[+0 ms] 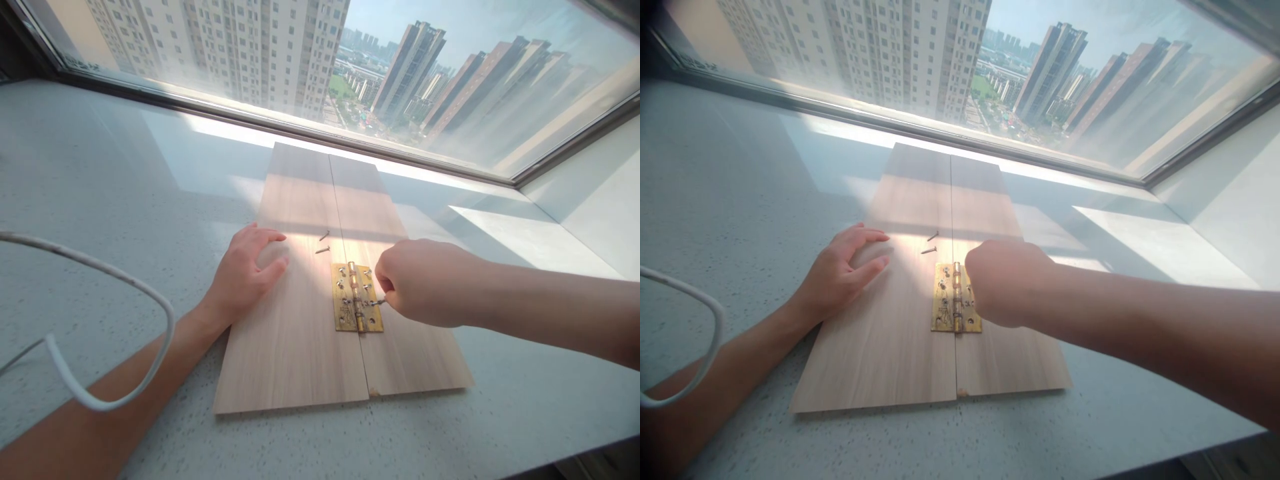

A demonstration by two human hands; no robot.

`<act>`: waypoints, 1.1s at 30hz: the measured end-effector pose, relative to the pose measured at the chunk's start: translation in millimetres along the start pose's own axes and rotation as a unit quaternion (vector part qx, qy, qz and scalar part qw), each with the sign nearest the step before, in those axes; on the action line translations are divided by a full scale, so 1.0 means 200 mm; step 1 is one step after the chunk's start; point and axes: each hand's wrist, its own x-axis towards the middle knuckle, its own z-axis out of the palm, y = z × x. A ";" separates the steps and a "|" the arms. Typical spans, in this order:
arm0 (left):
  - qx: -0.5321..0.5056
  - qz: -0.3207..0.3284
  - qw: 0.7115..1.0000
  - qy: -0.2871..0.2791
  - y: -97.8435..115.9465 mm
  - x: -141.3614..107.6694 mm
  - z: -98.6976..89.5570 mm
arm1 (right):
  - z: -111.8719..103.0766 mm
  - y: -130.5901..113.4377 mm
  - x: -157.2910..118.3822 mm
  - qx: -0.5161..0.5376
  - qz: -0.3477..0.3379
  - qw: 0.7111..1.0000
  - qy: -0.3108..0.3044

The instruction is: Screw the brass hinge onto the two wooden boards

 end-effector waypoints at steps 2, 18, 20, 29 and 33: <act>0.001 -0.003 1.000 -0.002 0.00 0.00 0.00 | 0.02 0.01 -0.02 -0.042 -0.046 0.998 0.018; -0.008 0.001 1.000 0.002 0.00 0.00 0.00 | 0.03 -0.01 0.00 -0.104 -0.138 0.984 0.050; -0.009 -0.001 1.000 0.002 0.00 0.00 0.00 | 0.03 0.00 0.01 -0.037 -0.060 0.996 0.049; 0.001 -0.001 1.000 -0.001 0.00 0.00 0.00 | 0.12 0.10 -0.02 0.139 0.025 0.988 0.057; -0.009 0.007 1.000 -0.008 0.01 -0.01 -0.01 | 0.12 0.12 -0.05 0.084 -0.039 0.992 0.080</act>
